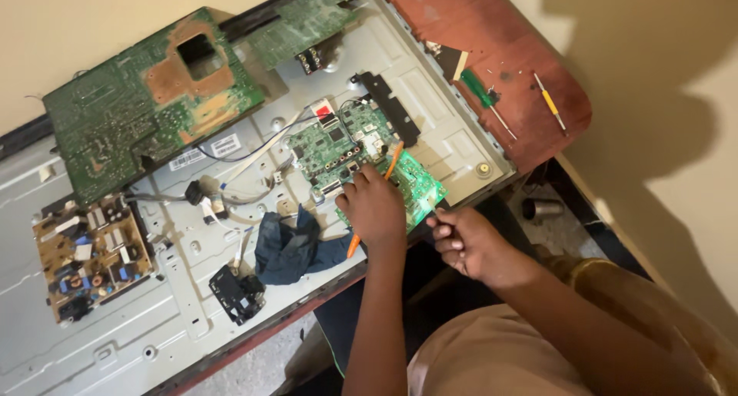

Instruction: The person cleans a small green circuit board using an orange toothbrush. They scrub both sides of the board while holding it with their other hand, then place it back on the workbench.

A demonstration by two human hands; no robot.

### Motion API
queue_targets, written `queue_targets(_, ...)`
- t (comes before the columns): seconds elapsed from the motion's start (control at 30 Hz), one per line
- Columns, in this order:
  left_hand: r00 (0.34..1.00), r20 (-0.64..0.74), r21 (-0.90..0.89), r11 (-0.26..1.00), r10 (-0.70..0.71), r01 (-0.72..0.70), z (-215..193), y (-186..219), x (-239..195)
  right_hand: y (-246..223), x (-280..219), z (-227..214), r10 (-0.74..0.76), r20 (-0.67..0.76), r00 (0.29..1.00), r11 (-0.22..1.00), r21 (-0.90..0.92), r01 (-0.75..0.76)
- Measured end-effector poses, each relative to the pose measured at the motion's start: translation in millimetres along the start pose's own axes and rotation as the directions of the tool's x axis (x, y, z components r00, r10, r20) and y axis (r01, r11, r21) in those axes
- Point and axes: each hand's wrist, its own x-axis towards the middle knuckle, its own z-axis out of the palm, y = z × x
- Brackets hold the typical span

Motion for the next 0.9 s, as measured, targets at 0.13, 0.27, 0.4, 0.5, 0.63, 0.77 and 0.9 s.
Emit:
queue_targets(0.13, 1.000, 0.010, -0.003, 1.000, 0.004, -0.004, 0, -1, 0, 11, -7, 16, -0.094, -0.112, 0.989, 0.991, -0.101, 0.083)
queue_targets(0.27, 1.000, -0.011, -0.003, 1.000, 0.027, -0.027, -2, -1, -1, 18, -13, 25, -0.160, -0.185, 0.970, 0.977, -0.171, 0.129)
queue_targets(0.4, 0.999, 0.026, 0.015, 0.999, 0.044, -0.044, -5, 2, 1, 14, -15, 27, -0.277, -0.163, 0.947, 0.952, -0.182, 0.248)
queue_targets(0.5, 0.997, 0.041, 0.008, 0.998, 0.065, -0.066, -5, 2, 2, 13, -21, 22, -0.240, -0.021, 0.971, 0.968, -0.074, 0.238)
queue_targets(0.63, 0.997, 0.031, 0.040, 0.997, 0.064, -0.065, -3, 3, 3, 13, -33, 11, -0.016, -0.038, 0.999, 1.000, -0.013, 0.016)
queue_targets(0.77, 0.997, 0.032, 0.011, 0.997, 0.077, -0.077, -4, 3, 2, 8, -35, 11, 0.064, -0.037, 0.997, 0.998, -0.008, -0.064)
queue_targets(0.9, 0.996, 0.038, 0.020, 0.997, 0.078, -0.079, -8, 4, 4, 6, -32, 14, 0.074, -0.109, 0.991, 0.997, 0.037, -0.070)
